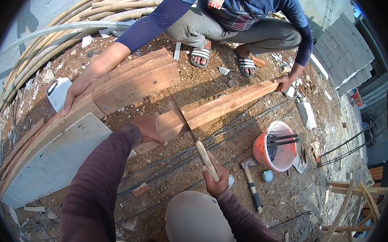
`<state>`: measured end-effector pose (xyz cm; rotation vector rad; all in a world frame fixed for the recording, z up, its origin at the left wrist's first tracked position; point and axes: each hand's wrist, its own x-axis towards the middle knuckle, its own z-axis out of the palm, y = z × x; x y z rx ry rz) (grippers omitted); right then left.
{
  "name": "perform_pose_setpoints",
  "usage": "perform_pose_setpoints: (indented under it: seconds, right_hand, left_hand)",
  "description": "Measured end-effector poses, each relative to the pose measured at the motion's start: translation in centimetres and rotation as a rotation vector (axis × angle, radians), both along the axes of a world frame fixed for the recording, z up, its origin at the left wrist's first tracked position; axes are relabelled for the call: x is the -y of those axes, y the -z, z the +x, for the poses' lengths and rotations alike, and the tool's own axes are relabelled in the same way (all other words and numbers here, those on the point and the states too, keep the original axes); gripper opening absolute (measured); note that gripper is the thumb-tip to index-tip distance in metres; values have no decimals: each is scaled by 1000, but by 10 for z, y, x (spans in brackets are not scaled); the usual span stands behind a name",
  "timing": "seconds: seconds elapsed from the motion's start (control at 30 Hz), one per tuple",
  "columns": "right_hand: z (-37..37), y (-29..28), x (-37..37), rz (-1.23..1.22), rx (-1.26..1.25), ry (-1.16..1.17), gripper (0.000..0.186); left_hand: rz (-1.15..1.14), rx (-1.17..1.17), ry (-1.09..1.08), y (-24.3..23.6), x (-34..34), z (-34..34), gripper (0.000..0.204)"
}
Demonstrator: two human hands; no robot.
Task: The person drives nails into a wooden beam using a small axe, cuts the beam with a handsaw, and retrieves plywood boards. They then position the plywood boards onto the wooden frame and hammer nails into them using the axe.
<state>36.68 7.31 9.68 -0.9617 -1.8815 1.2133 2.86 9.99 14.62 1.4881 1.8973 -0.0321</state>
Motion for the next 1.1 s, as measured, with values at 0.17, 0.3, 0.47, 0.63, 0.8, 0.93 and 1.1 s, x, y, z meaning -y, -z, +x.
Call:
perform_pose_setpoints:
  seconds: [0.17, 0.3, 0.47, 0.63, 0.8, 0.93, 1.1]
  right_hand:
    - [78, -9, 47, 94, 178, -10, 44]
    - [-11, -11, -11, -88, 32, -38, 39]
    - [45, -7, 25, 81, 104, -7, 41]
    - [65, 11, 43, 206, 178, -1, 43]
    - [-7, 9, -7, -21, -50, -25, 41]
    - [85, -6, 56, -75, 198, 13, 44]
    - [24, 9, 13, -16, 32, -5, 41]
  left_hand:
    - [-15, 1, -11, 4, 6, 6, 97]
    - [-40, -5, -9, 6, 7, 6, 99]
    - [9, -36, -2, 1, 5, 2, 98]
    - [-33, 18, 16, 4, 6, 7, 97]
    - [75, -24, 11, 1, 3, 3, 96]
    - [-50, -14, 3, 2, 9, 7, 96]
    - [-29, 21, 17, 2, 8, 11, 97]
